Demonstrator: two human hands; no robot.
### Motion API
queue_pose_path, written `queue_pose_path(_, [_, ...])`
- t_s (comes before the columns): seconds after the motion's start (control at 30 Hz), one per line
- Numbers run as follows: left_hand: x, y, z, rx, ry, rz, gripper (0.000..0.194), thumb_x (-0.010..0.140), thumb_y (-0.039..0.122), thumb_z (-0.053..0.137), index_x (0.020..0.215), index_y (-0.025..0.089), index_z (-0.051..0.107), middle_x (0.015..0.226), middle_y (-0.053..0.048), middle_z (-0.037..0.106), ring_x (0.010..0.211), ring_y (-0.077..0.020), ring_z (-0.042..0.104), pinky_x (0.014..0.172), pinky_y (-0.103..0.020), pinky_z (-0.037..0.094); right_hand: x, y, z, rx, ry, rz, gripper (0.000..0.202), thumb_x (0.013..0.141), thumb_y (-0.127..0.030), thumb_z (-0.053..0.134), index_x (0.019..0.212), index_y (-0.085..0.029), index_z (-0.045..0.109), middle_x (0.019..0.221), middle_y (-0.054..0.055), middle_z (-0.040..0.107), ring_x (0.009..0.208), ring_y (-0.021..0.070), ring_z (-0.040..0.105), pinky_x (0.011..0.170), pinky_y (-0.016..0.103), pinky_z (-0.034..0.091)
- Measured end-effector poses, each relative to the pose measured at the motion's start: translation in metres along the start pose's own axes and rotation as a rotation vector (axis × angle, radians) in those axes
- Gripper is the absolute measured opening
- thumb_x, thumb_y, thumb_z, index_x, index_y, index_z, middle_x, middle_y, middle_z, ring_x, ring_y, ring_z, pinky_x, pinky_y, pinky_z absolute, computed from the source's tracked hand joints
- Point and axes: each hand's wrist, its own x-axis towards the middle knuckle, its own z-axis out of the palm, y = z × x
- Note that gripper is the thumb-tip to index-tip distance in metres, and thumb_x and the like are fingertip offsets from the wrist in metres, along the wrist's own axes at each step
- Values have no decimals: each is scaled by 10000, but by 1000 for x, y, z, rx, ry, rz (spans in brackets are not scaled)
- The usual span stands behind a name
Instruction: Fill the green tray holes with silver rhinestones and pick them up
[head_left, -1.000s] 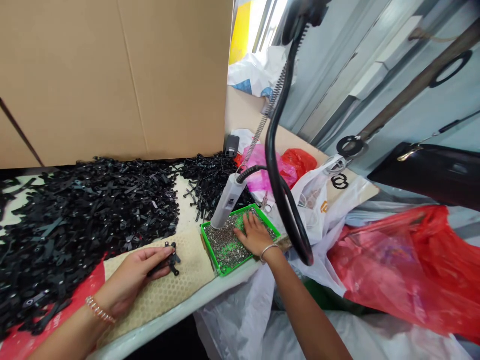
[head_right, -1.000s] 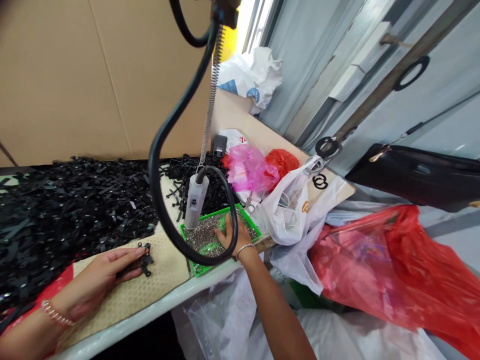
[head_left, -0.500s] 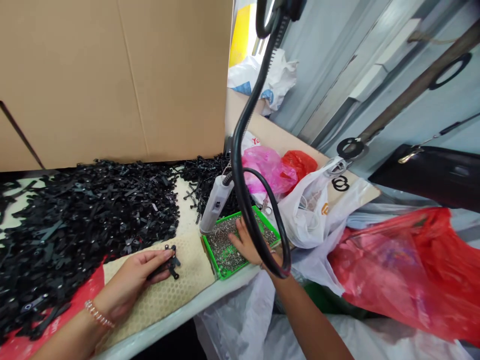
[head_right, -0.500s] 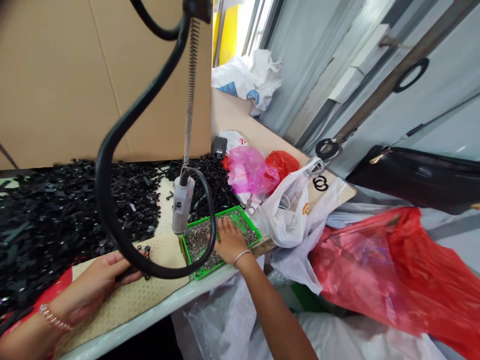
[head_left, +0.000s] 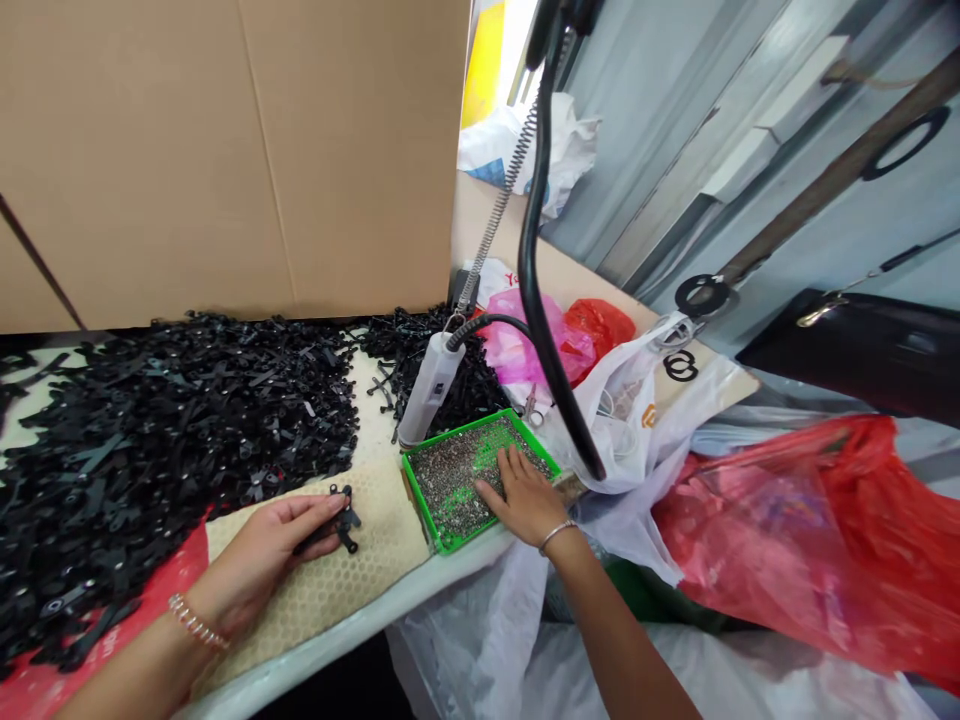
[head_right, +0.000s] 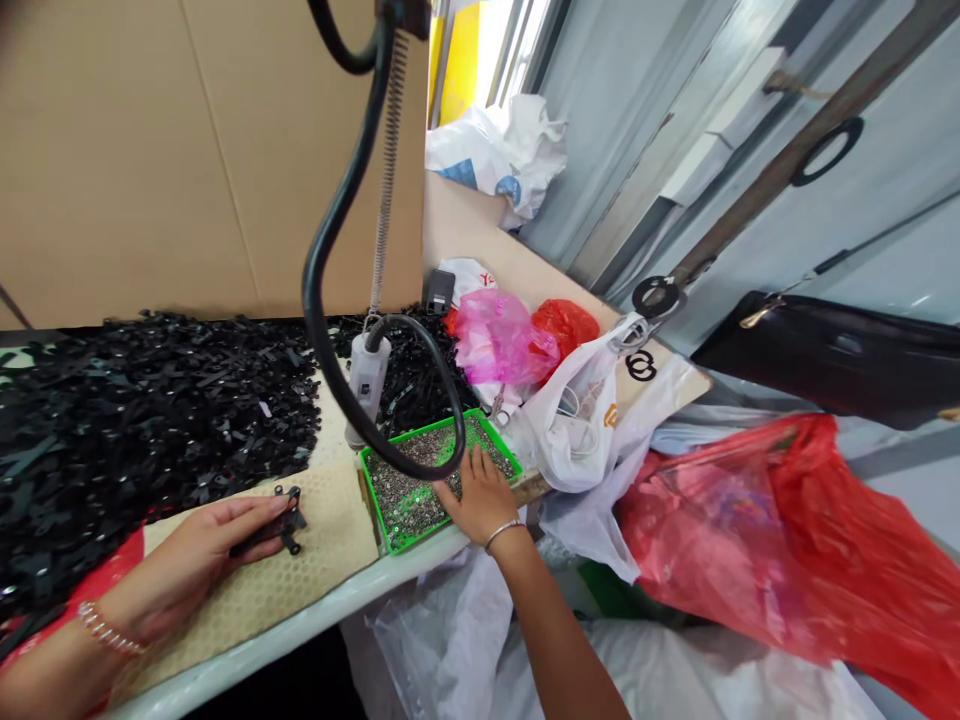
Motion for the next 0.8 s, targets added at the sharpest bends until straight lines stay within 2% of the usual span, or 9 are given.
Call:
queue_pose_path(0.13, [0,0,0,-1,3,-1,671,278,548,920,794,153,755,900,-69,707,837,-173,640,674,-149,566,0,6,-2,-6,-4,-129,824,903,-670,215,1478,-80,239,1539,139,156,1431,268,139,1159,409,147])
queue_pose_path(0.27, [-1,0,-1,3,6,0,685,268,556,916,790,143,755,892,-79,707,837,-174,639,671,-143,563,2,20,-6,-52,-10,43,823,913,-651,209,1466,-44,253,1524,175,191,1422,287,169,1157,441,146])
queue_pose_path(0.3, [0,-1,-1,4,4,-1,683,267,553,917,786,140,754,884,-81,707,835,-174,638,670,-142,562,0,21,-6,-56,-13,44,820,914,-648,208,1467,-44,250,1522,177,195,1420,288,175,1156,447,148])
queue_pose_path(0.47, [0,-1,-2,-7,20,6,666,280,528,927,797,145,753,887,-70,702,817,-171,635,666,-157,569,-24,0,-1,25,-71,-238,799,917,-652,153,1480,-89,228,1537,131,149,1431,270,136,1162,476,107])
queue_pose_path(0.53, [-1,0,-1,-6,24,1,666,273,525,927,788,141,753,874,-70,700,808,-169,632,657,-154,567,-27,-6,2,50,-78,-302,775,923,-643,159,1485,-113,217,1542,115,135,1432,258,135,1163,466,111])
queue_pose_path(0.6, [-3,1,1,-9,24,-1,664,265,514,931,783,139,752,890,-72,699,817,-171,628,662,-159,570,-20,-3,2,52,-53,-270,756,929,-628,180,1487,-119,214,1544,111,132,1432,258,136,1161,447,129])
queue_pose_path(0.73, [-4,3,3,-12,24,6,660,257,500,933,776,136,750,906,-75,696,811,-166,621,666,-168,570,17,12,-2,53,6,-59,788,923,-624,232,1490,-81,173,1552,132,88,1437,277,89,1160,438,126])
queue_pose_path(0.8, [-3,2,3,-5,22,6,657,265,500,931,778,133,749,890,-78,696,804,-164,621,662,-165,564,32,11,-3,81,12,-7,794,921,-630,219,1494,-83,156,1556,126,66,1438,281,73,1160,452,113])
